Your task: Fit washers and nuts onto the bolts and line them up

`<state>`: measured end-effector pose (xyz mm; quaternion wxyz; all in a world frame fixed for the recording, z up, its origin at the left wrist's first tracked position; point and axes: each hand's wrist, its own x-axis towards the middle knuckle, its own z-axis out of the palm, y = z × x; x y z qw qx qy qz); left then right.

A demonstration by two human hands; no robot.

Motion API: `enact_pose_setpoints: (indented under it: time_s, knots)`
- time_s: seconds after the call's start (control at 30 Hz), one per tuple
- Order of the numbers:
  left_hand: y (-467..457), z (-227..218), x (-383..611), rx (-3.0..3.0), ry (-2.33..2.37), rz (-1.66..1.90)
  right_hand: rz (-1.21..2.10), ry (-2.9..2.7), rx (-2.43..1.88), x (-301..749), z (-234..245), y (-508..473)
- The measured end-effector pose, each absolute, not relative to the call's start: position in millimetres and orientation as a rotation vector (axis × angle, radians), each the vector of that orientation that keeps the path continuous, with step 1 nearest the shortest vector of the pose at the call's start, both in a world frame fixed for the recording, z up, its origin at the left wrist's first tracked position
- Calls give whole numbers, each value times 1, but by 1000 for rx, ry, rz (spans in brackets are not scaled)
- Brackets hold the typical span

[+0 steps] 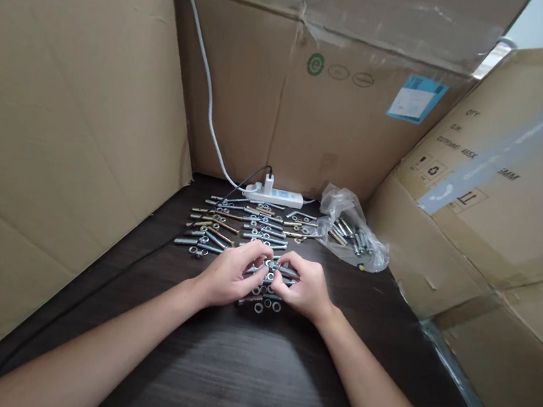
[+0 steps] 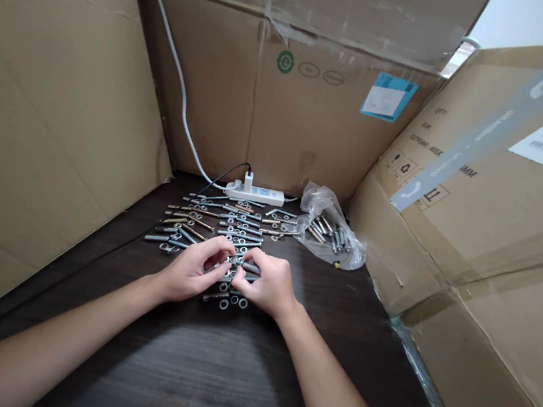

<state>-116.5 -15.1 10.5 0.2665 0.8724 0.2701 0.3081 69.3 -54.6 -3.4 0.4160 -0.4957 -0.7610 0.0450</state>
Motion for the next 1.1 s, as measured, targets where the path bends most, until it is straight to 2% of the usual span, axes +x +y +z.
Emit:
enact_pose_setpoints:
  time_s: [0.63, 0.9, 1.1]
  knots:
    - [-12, 9, -114, 2372, 743, 618, 100, -1908, -1213, 68, -2, -56]
    - [-16, 11, -116, 2327, 733, 768, 99, -1892, -1201, 68, -1, -56]
    - [-16, 12, -115, 2362, 691, 754, 94, -1898, -1204, 68, -4, -55]
